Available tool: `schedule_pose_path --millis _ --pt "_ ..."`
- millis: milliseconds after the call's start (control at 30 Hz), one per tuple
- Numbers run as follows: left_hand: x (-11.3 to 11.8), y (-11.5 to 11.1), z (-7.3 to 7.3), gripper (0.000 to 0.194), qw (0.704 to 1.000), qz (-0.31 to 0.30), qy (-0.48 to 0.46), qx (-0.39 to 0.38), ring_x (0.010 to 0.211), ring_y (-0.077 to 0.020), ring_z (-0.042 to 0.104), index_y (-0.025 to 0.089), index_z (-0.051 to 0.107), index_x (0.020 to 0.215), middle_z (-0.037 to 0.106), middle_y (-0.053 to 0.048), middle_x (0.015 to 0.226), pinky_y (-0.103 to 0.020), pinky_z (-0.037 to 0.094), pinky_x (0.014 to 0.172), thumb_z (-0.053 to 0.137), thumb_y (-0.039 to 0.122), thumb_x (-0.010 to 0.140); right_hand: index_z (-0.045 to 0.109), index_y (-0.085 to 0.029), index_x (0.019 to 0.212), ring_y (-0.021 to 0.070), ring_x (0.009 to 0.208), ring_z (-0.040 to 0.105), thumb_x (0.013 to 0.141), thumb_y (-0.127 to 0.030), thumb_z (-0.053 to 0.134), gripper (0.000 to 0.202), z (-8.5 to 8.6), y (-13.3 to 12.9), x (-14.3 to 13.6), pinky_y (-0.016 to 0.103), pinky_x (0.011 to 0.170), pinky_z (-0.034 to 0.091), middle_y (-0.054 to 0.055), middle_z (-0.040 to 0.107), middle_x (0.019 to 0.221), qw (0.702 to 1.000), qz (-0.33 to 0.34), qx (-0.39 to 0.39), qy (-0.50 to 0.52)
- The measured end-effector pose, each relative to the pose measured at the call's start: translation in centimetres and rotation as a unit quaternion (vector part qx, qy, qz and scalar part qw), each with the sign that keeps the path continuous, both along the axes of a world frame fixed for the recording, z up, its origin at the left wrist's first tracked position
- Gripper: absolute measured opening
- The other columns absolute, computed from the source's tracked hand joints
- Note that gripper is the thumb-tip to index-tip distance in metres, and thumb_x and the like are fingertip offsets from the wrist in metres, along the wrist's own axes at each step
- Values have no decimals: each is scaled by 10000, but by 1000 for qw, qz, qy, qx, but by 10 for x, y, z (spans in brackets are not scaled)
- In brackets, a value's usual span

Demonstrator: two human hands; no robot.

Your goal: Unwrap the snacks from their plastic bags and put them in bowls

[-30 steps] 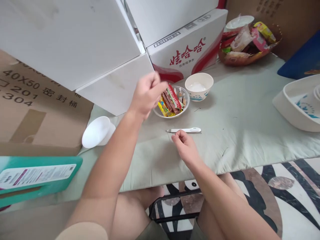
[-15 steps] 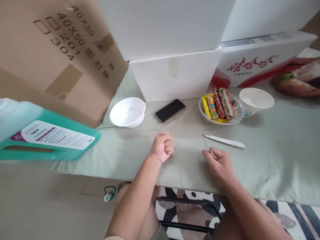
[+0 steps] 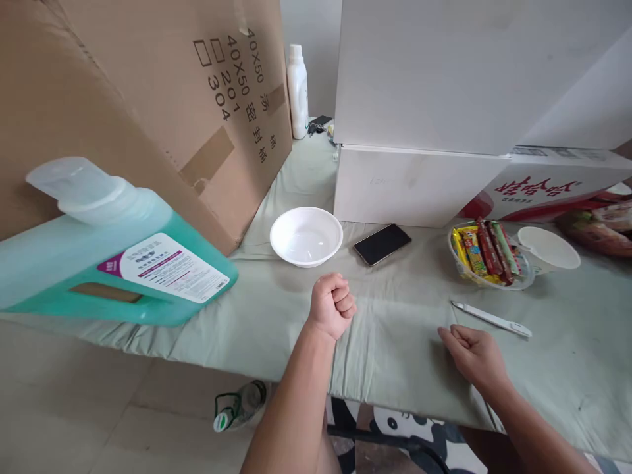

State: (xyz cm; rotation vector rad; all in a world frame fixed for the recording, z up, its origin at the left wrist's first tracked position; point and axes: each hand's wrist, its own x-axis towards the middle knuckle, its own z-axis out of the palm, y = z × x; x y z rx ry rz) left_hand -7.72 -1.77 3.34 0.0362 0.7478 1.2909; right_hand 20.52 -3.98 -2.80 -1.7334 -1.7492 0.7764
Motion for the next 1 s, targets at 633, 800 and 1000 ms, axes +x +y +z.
schedule_pose_path --millis 633,800,1000 --pt "16 18 -7 458 1000 -9 11 -6 504 -73 -84 212 41 598 -66 75 583 -254 -28 467 455 54 481 43 -228 575 43 406 2 575 -221 641 597 14 43 -45 195 369 102 -116 -31 519 779 14 -179 601" --pt "45 27 -10 463 999 -42 18 -12 525 -79 -109 210 33 599 -79 73 583 -269 -40 480 450 58 468 29 -221 561 48 428 -43 524 -230 614 586 9 35 -8 195 362 54 -110 -73 527 738 -29 -174 652" --pt "73 31 -11 464 997 -54 49 -12 529 -81 -113 204 34 607 -83 70 601 -275 -37 480 453 62 468 40 -218 567 47 422 -20 499 -245 602 566 12 35 1 188 365 103 -111 -40 513 713 -33 -198 671"
